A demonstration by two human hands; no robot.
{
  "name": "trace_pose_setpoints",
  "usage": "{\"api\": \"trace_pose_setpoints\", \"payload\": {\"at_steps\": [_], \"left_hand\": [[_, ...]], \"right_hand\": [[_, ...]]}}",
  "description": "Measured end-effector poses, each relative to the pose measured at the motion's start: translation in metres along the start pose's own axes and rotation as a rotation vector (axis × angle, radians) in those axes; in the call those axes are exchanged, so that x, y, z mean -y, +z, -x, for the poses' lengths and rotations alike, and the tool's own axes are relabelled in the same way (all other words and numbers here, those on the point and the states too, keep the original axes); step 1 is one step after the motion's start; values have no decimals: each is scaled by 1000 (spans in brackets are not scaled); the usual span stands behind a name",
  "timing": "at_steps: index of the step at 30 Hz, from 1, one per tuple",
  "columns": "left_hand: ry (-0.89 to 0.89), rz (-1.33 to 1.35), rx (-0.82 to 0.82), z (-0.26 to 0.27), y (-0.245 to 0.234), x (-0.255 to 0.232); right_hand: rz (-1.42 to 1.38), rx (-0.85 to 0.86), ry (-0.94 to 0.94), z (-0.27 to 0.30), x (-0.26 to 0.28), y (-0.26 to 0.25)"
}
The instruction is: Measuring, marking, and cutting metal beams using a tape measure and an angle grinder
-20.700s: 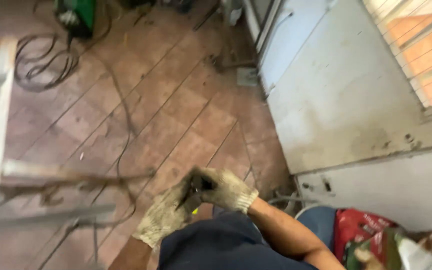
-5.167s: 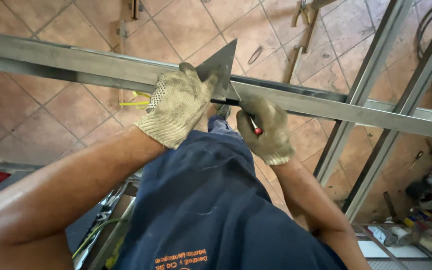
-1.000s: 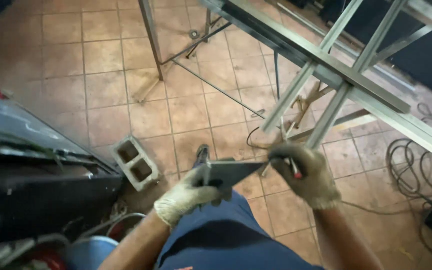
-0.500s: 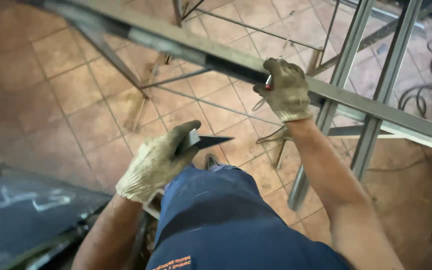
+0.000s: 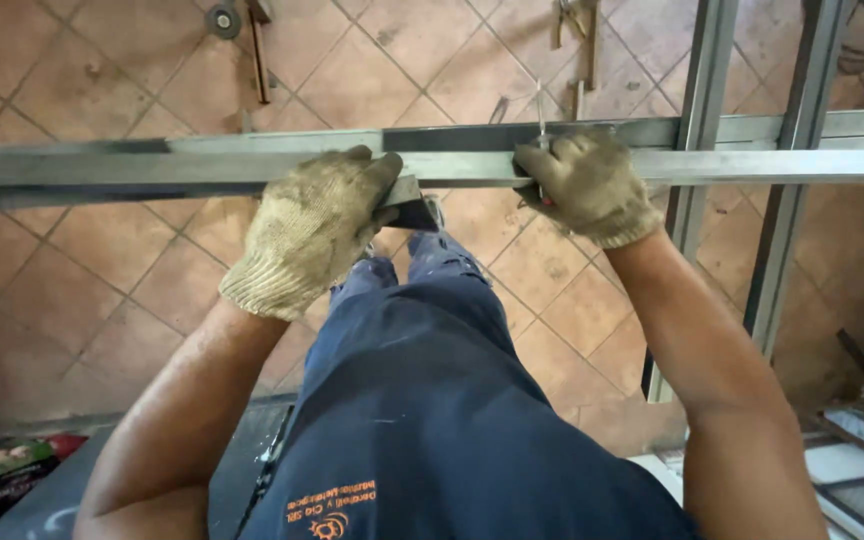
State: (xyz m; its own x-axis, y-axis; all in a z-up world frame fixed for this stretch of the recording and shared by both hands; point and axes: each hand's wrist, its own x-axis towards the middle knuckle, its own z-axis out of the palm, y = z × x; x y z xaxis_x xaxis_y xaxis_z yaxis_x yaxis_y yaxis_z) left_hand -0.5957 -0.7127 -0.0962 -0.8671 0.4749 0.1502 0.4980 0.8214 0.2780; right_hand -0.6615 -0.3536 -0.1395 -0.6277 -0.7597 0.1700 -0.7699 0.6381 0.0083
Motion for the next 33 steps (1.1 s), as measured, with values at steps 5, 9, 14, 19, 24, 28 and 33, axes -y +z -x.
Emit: {"api": "trace_pose_setpoints", "payload": {"at_steps": [5, 9, 14, 19, 24, 28, 33], "left_hand": [[18, -11, 13, -42, 1, -9], [-27, 56, 298, -67, 3, -11], [46, 170, 361, -71, 2, 2], [70, 162, 339, -67, 7, -5], [74, 124, 339, -64, 18, -4], [47, 136, 437, -74, 10, -6], [33, 161, 428, -68, 14, -6]], "right_hand": [[-79, 125, 21, -11, 2, -24], [-83, 163, 56, -7, -3, -12], [-194, 256, 53, -9, -4, -14], [-161, 221, 25, -8, -3, -20], [-138, 203, 36, -10, -4, -20], [-171, 177, 4, -17, -5, -25], [-210, 169, 26, -20, -6, -27]]}}
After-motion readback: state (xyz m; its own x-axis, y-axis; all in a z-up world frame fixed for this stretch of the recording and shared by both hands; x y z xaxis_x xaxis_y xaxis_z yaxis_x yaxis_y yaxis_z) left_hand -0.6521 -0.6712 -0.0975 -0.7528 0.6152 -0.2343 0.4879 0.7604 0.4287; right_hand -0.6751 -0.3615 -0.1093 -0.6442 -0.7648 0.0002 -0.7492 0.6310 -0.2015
